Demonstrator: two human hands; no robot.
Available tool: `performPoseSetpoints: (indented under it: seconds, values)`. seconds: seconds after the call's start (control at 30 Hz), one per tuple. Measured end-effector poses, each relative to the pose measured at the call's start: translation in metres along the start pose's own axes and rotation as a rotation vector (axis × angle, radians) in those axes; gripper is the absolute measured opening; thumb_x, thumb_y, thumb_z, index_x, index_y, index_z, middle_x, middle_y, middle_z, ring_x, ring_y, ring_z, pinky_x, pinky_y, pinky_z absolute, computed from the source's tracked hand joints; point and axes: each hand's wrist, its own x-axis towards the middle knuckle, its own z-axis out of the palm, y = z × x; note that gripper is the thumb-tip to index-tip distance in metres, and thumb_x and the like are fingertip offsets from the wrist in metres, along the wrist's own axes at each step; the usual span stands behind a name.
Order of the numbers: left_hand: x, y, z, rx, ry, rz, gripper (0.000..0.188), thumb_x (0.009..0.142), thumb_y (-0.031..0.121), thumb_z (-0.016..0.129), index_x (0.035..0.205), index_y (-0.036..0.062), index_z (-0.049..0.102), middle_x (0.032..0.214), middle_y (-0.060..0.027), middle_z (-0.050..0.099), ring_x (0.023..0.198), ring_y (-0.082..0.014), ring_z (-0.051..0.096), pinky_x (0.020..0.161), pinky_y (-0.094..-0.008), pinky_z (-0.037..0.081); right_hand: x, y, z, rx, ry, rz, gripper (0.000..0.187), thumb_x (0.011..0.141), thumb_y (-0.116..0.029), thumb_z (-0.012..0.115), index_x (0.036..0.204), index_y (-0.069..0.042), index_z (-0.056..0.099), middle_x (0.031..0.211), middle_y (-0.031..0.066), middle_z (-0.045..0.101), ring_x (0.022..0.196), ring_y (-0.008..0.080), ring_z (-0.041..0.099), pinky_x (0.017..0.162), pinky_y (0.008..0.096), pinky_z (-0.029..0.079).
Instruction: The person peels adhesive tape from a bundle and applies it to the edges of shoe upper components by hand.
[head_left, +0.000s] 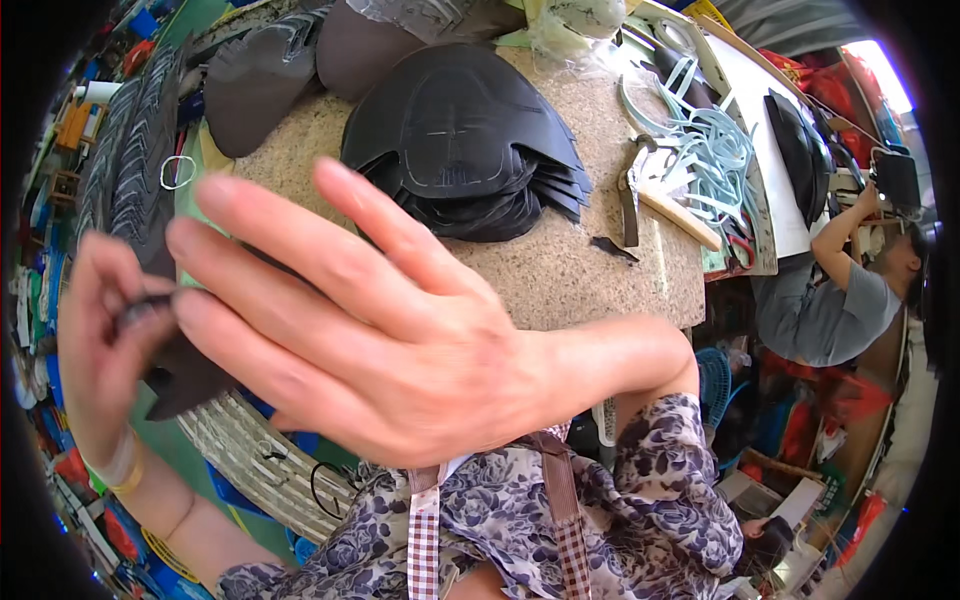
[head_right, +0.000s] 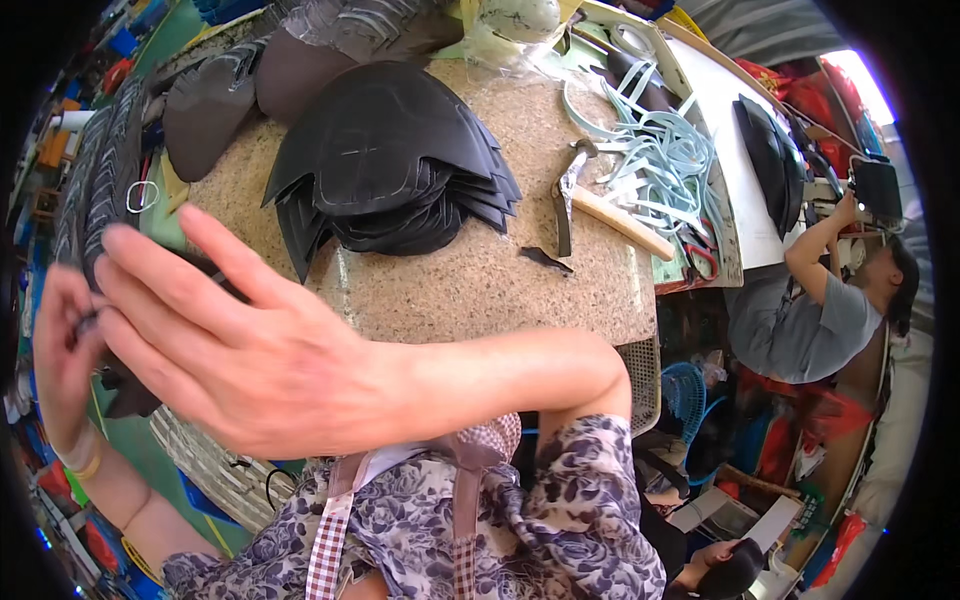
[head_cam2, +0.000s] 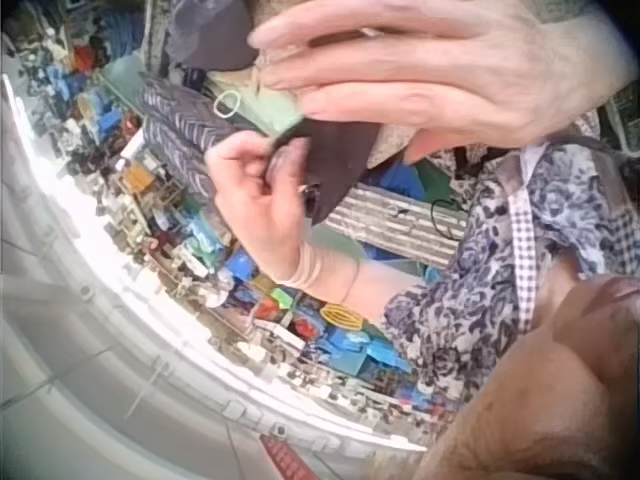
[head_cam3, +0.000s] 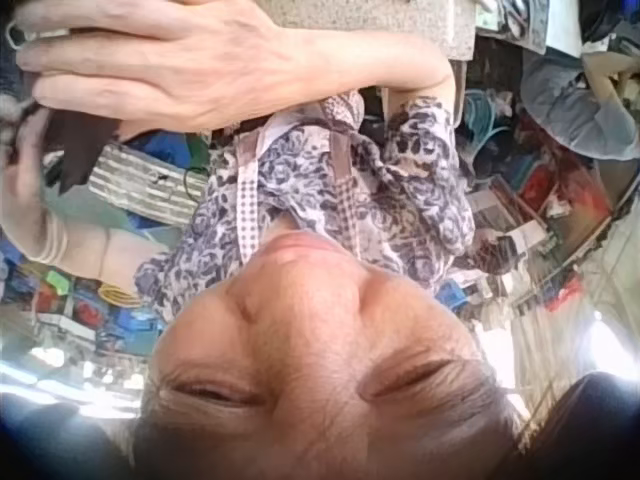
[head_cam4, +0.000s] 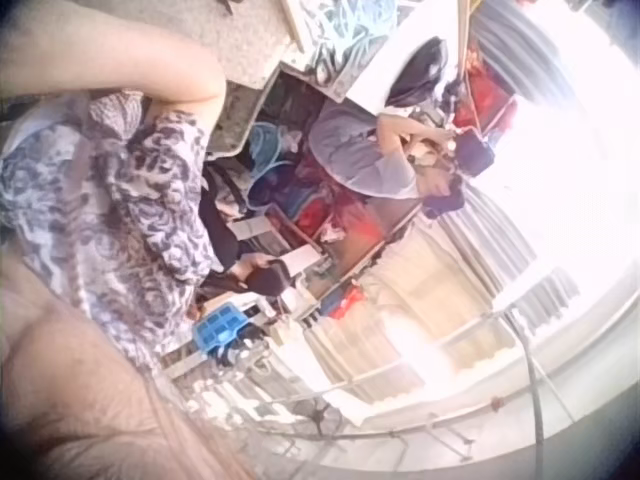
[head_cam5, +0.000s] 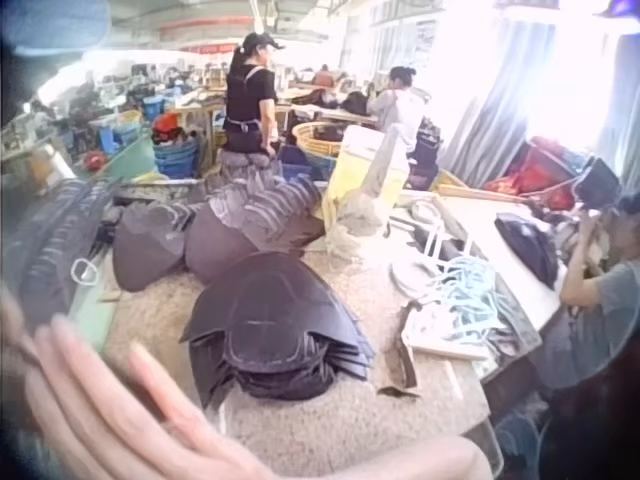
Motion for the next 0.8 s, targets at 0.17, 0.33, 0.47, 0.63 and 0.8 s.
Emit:
performPoseSetpoints:
  seconds: [0.17, 0.33, 0.47, 0.63, 0.8]
  values:
    - [-0.016, 0.008, 0.061, -0.426, -0.306, -0.174, 0.035, 0.085, 0.009, 0.071, 0.107, 0.0002, 0.045, 0.096, -0.0102, 0.064, 0.094, -0.0127, 0.063, 0.078, -0.0221, 0.049, -0.030, 0.026, -0.001, 0.110, -0.515, 0.107, 0.041, 0.071, -0.043, 0.071, 0.068, -0.006, 0.054, 0.058, 0.0035, 0.051, 0.065, 0.0237, 0.057, 0.073, 0.0415, 0.049]
    - [-0.013, -0.041, 0.127, -1.041, -0.959, -0.471, 0.052, 0.089, 0.015, 0.062, 0.133, -0.0067, 0.042, 0.117, -0.0076, 0.058, 0.102, -0.0135, 0.057, 0.090, -0.0285, 0.048, -0.074, 0.032, -0.021, 0.379, -0.565, 0.035, 0.041, 0.068, -0.042, 0.076, 0.063, -0.008, 0.053, 0.055, 0.0031, 0.049, 0.057, 0.0234, 0.054, 0.050, 0.0359, 0.043]
    - [-0.003, -0.049, 0.146, -0.952, -1.187, -0.439, 0.055, 0.080, 0.015, 0.075, 0.125, -0.0027, 0.049, 0.108, -0.0049, 0.062, 0.097, -0.0158, 0.061, 0.085, -0.0297, 0.050, -0.089, 0.030, -0.028, 0.440, -0.569, 0.146, 0.036, 0.070, -0.038, 0.076, 0.064, -0.009, 0.056, 0.056, 0.0037, 0.051, 0.057, 0.0239, 0.055, 0.050, 0.0359, 0.043]
    - [0.039, -0.014, 0.139, 0.108, -0.439, 0.327, 0.035, 0.068, 0.004, 0.076, 0.098, 0.0021, 0.058, 0.089, -0.0105, 0.061, 0.082, -0.0242, 0.063, 0.068, -0.0346, 0.049, -0.123, 0.019, -0.038, -0.004, -0.604, 0.518, 0.038, 0.075, -0.037, 0.077, 0.060, -0.008, 0.056, 0.051, 0.0065, 0.052, 0.049, 0.0255, 0.058, 0.045, 0.0369, 0.043]
    - [0.026, -0.026, 0.191, 0.367, -0.084, 0.684, 0.026, 0.069, 0.007, 0.064, 0.094, 0.0022, 0.057, 0.081, -0.0086, 0.054, 0.075, -0.0237, 0.059, 0.062, -0.0340, 0.050, -0.133, 0.002, -0.043, -0.290, -0.677, 0.725, 0.030, 0.075, -0.037, 0.074, 0.070, -0.010, 0.061, 0.059, 0.0037, 0.059, 0.062, 0.0219, 0.064, 0.057, 0.0341, 0.050]
